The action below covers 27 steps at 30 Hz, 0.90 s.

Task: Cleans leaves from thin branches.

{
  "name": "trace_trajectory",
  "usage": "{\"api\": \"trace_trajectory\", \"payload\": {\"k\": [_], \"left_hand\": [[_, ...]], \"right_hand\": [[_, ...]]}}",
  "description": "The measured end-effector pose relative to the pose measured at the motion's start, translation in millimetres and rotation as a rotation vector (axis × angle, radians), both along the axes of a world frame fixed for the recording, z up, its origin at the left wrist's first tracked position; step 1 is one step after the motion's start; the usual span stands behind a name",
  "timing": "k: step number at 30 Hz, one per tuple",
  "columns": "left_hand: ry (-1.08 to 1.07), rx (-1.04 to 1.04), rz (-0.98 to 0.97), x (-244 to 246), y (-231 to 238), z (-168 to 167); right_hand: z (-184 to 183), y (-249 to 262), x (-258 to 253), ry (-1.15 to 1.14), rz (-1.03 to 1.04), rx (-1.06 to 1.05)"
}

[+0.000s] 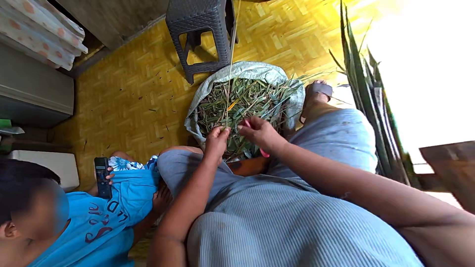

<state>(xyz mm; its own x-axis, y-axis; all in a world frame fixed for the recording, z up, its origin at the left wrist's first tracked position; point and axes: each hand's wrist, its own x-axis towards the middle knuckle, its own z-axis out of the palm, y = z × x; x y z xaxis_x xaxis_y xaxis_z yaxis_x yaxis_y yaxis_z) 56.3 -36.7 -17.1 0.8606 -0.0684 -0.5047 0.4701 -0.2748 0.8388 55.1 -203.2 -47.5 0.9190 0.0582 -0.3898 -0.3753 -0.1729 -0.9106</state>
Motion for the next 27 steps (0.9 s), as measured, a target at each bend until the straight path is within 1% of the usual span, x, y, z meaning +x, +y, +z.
{"api": "trace_trajectory", "payload": {"k": [2, 5, 7, 9, 10, 11, 12, 15, 16, 17, 18, 19, 20, 22, 23, 25, 26, 27], "left_hand": [[0.061, -0.151, 0.087, 0, -5, 3], [0.111, -0.301, 0.16, 0, -12, 6], [0.107, -0.314, 0.158, -1, -15, 6], [0.042, -0.232, 0.097, -2, -15, 7], [-0.049, -0.145, 0.047, -3, -14, 8], [-0.188, -0.029, -0.011, -3, -12, 8], [-0.383, 0.132, -0.074, -2, -8, 5], [-1.067, 0.693, -0.211, 4, 3, 7], [-1.228, 0.851, -0.245, 7, 5, 13], [-1.319, 0.987, -0.286, 8, 7, 20], [-1.329, 1.1, -0.34, 7, 7, 28], [-1.268, 1.183, -0.407, 4, 6, 36], [-1.18, 1.222, -0.481, 1, 5, 44], [-1.051, 1.186, -0.607, -1, 0, 49], [-1.005, 1.145, -0.663, -3, -1, 47], [-0.846, 1.076, -0.738, -10, -6, 44], [-0.716, 1.041, -0.759, -12, -9, 43], [-0.543, 1.002, -0.774, -12, -12, 44]], "right_hand": [[0, 11, -9, 0.034, 0.003, 0.094], [6, 20, -14, 0.099, -0.03, 0.25], [7, 20, -15, 0.113, -0.044, 0.367], [7, 16, -15, 0.096, -0.021, 0.372], [8, 12, -14, 0.076, 0.001, 0.325], [12, 7, -12, 0.051, 0.043, 0.246], [16, 0, -10, 0.015, 0.105, 0.155], [19, -30, 0, -0.164, 0.329, -0.121], [17, -39, 3, -0.243, 0.379, -0.194], [19, -48, 5, -0.295, 0.421, -0.254], [19, -55, 7, -0.342, 0.454, -0.304], [19, -61, 9, -0.383, 0.476, -0.343], [19, -67, 10, -0.409, 0.492, -0.367], [14, -75, 13, -0.436, 0.496, -0.404], [13, -77, 13, -0.441, 0.492, -0.421], [7, -80, 13, -0.455, 0.469, -0.463], [2, -80, 12, -0.462, 0.435, -0.485], [-2, -81, 11, -0.456, 0.387, -0.511]]}}
